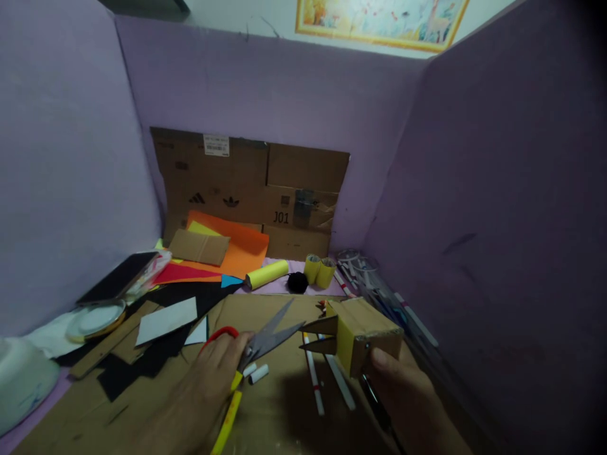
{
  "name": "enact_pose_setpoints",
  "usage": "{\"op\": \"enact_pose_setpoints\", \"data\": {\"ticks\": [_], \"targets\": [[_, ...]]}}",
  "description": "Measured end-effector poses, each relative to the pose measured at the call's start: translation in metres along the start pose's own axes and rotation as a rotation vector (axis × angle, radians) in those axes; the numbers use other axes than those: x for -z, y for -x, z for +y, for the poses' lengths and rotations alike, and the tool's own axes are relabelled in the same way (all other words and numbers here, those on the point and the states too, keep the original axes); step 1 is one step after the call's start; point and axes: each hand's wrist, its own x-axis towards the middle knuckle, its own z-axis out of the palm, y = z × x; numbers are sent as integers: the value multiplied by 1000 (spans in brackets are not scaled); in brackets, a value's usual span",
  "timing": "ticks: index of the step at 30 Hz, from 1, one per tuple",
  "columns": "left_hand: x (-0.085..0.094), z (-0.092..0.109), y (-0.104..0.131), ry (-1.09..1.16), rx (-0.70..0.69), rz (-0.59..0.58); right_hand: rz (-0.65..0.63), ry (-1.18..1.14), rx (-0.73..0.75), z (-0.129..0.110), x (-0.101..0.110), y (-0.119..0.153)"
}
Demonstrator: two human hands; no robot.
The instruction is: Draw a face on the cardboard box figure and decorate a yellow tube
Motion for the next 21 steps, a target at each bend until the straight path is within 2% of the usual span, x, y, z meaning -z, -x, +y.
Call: {"op": "enact_pose_setpoints", "data": {"ticks": [4,8,12,14,17,19,21], "targets": [[3,7,9,-149,-217,41,-47,26,6,7,1,2],[-5,2,10,-244,-249,99,-116,67,-10,12,0,2],[-8,-5,8,-218,-283,67,-100,95,-12,14,-1,4],[-4,-6,6,-139,-240,87,1,94,19,15,0,5],[4,-11,-1,-77,-98,92,257,14,69,13,2,4],[6,-16,-7,-169,51,51,375,-66,60,10,1,2],[4,-24,-13,-286,182,6,440,-148,29,6,-3,-1]]}}
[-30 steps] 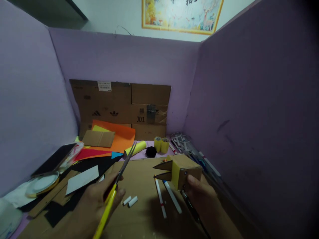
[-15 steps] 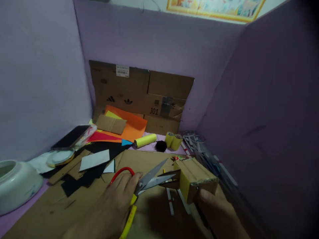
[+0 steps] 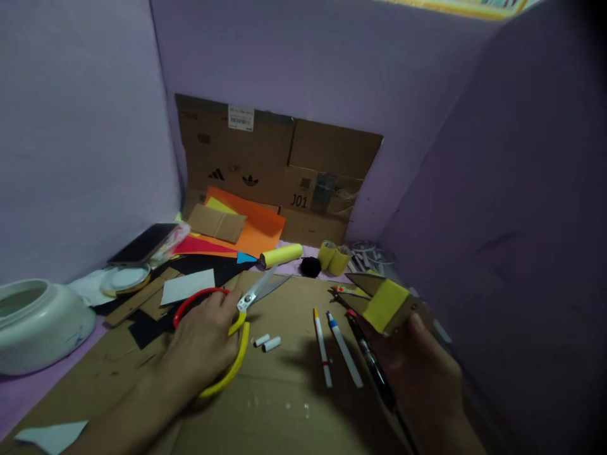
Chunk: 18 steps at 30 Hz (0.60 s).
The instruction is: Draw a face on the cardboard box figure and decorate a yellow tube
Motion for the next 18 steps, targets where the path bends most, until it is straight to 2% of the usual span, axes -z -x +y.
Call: {"op": "enact_pose_setpoints", "data": {"ticks": [3,5,9,10,12,15,17,18], "targets": [[-11,-10,-11,-45,60,-35,47,-105,-83,2,-8,1],[-13,-14,-15,-10,49,-17,21,-151,-189,8,-14,4],[-1,-4,-8,103,-26,83,-108,-222,-451,28,-27,15],[3,2,-3,186,-51,94,-138,-240,-501,33,-32,19],[6,15,9,579,-67,55,-205,-261,-573,44,-42,28],[-1,30,18,1078,-52,-44,-361,-245,-639,60,-57,40],[-8,33,14,1264,-45,-101,-480,-179,-669,67,-65,43],[-11,32,9,1293,-33,-85,-525,-102,-670,69,-69,41]]}}
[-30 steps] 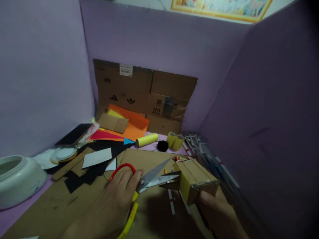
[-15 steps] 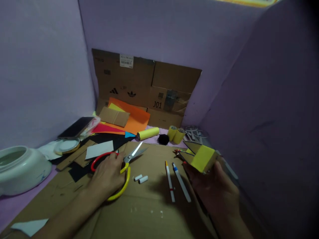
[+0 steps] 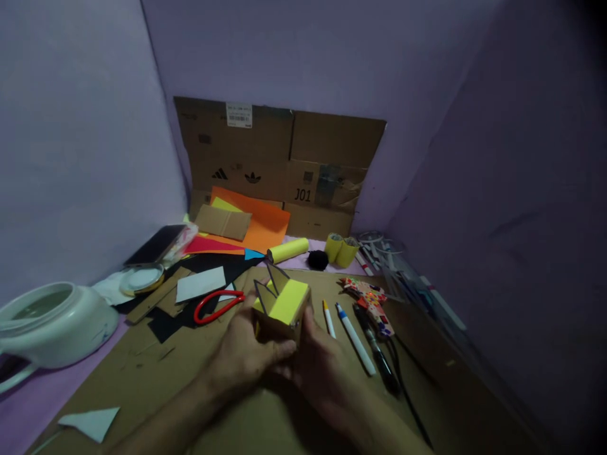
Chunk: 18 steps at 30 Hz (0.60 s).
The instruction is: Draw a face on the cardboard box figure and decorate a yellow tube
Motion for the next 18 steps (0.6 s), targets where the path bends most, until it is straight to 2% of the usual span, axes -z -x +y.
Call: {"op": "enact_pose_setpoints", "data": {"ticks": [2,4,5,7,12,16,18], "targets": [[5,-5,-13,-42,-53,122,40,358,-21,-6,-1,-9],[13,-9,-27,-117,-110,251,155,959,2,-19,0,-17],[16,-12,-34,-160,-117,292,217,1273,21,-26,1,-19],[20,-18,-43,-256,-87,333,330,1656,46,-40,2,-21],[20,-26,-45,-625,55,324,567,1991,-20,-53,12,-9],[21,-7,-24,-981,152,350,585,2060,-96,-49,27,2],[20,3,-10,-1100,194,280,575,2047,-92,-48,33,6]]}}
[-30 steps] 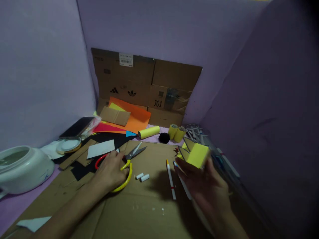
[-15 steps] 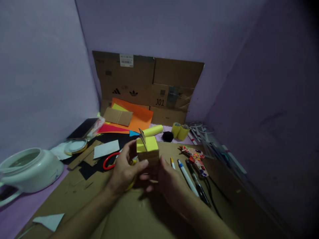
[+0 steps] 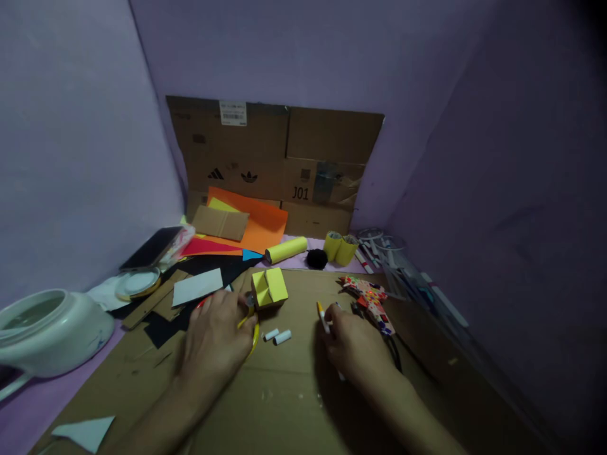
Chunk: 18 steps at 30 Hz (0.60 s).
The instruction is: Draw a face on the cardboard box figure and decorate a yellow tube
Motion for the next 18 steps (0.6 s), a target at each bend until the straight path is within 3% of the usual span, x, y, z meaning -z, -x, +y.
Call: {"op": "enact_pose_setpoints", "data": {"ticks": [3,6,11,18], "targets": [[1,4,16,-106,-82,-160,6,-57,33,7,0,6],[-12,10,21,-211,-219,-226,25,-173,153,12,1,15],[-20,16,15,-307,-350,-248,99,-456,415,23,-9,29],[-3,7,21,-68,-446,-216,144,-374,501,31,-8,34]]}}
